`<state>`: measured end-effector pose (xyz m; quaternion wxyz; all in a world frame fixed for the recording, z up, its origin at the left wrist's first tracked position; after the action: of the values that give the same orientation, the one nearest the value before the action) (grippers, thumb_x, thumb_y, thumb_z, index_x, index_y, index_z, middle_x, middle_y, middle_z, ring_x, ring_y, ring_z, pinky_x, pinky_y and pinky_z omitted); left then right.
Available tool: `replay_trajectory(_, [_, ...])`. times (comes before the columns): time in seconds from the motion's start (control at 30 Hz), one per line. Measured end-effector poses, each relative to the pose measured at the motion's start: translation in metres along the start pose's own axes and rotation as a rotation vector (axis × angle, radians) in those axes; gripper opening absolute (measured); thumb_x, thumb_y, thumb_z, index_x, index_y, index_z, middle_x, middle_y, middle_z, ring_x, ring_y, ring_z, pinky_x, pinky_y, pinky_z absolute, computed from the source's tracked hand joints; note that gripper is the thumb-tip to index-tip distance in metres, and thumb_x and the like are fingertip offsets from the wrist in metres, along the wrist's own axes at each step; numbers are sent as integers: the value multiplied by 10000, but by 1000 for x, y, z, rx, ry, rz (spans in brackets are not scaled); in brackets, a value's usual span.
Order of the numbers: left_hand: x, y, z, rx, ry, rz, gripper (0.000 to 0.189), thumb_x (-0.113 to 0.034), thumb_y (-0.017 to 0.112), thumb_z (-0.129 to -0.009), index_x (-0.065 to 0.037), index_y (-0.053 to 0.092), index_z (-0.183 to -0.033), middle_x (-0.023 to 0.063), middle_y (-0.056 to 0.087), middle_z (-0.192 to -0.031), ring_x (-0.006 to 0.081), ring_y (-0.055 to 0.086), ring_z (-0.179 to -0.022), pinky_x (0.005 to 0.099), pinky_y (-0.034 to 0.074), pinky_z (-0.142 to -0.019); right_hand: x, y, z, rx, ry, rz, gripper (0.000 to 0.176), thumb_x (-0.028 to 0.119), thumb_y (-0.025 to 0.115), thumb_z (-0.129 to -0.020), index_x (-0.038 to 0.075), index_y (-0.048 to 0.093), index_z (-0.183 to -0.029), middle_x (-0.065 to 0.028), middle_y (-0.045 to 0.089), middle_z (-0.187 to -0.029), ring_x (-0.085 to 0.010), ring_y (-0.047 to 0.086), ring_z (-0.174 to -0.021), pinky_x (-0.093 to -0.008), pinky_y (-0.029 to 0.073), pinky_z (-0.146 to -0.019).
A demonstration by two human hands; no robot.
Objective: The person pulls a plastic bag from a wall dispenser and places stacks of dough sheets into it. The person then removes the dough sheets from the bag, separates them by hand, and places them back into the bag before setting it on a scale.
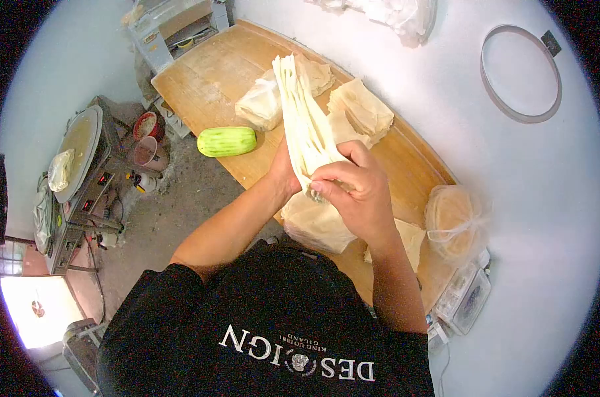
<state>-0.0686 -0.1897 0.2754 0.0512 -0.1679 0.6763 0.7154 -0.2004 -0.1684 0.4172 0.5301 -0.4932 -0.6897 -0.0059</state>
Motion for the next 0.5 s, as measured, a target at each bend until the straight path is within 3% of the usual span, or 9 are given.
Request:
replay_trajectory(0.17, [4,4,4,35,-49,32,599,-562,308,-995,-103,444,-1354,122,568,-1262,282,566,-1154,445,460,-1011,-12,4,3,25,20,-98,107,35,738,-736,42,694,-834,-80,566,-919,-199,580,-858,-286,456,-747])
replay_trajectory(0.23, [6,6,6,31,-70,62,578,-550,333,-993,-98,473,-1325,118,586,-1231,278,581,-1127,443,470,-998,-17,6,6,-39,90,-338,78,8,702,-754,20,662,-820,-79,573,-943,-182,572,-887,-287,448,-774])
replay_trajectory(0.33, [8,5,7,43,-94,66,552,-532,380,-978,-85,518,-1271,117,612,-1188,278,604,-1085,439,484,-976,-21,9,10,-41,181,-451,55,-8,672,-771,11,640,-812,-85,577,-963,-169,565,-915,-294,439,-817])
replay_trajectory(0.4, [7,-2,7,10,-73,138,549,-492,357,-979,-43,506,-1259,216,602,-1154,352,626,-1023,511,543,-875,-26,9,11,-36,156,-442,67,-14,671,-770,13,640,-824,-91,581,-978,-162,565,-915,-293,435,-832])
replay_trajectory(0.5, [6,-16,6,-98,-37,77,506,-431,363,-997,-47,479,-1304,192,567,-1231,327,608,-1069,476,524,-933,-22,8,15,-25,96,-412,71,8,658,-798,14,636,-865,-103,589,-1005,-159,572,-931,-294,426,-865])
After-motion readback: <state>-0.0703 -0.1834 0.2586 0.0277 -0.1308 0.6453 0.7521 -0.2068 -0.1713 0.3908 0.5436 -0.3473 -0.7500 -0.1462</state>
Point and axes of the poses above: each hand's wrist, its own z-axis away from the middle knuckle, its own y-axis out of the palm, x = y × z, the point moved 5 cm from there along -z, towards the middle knuckle
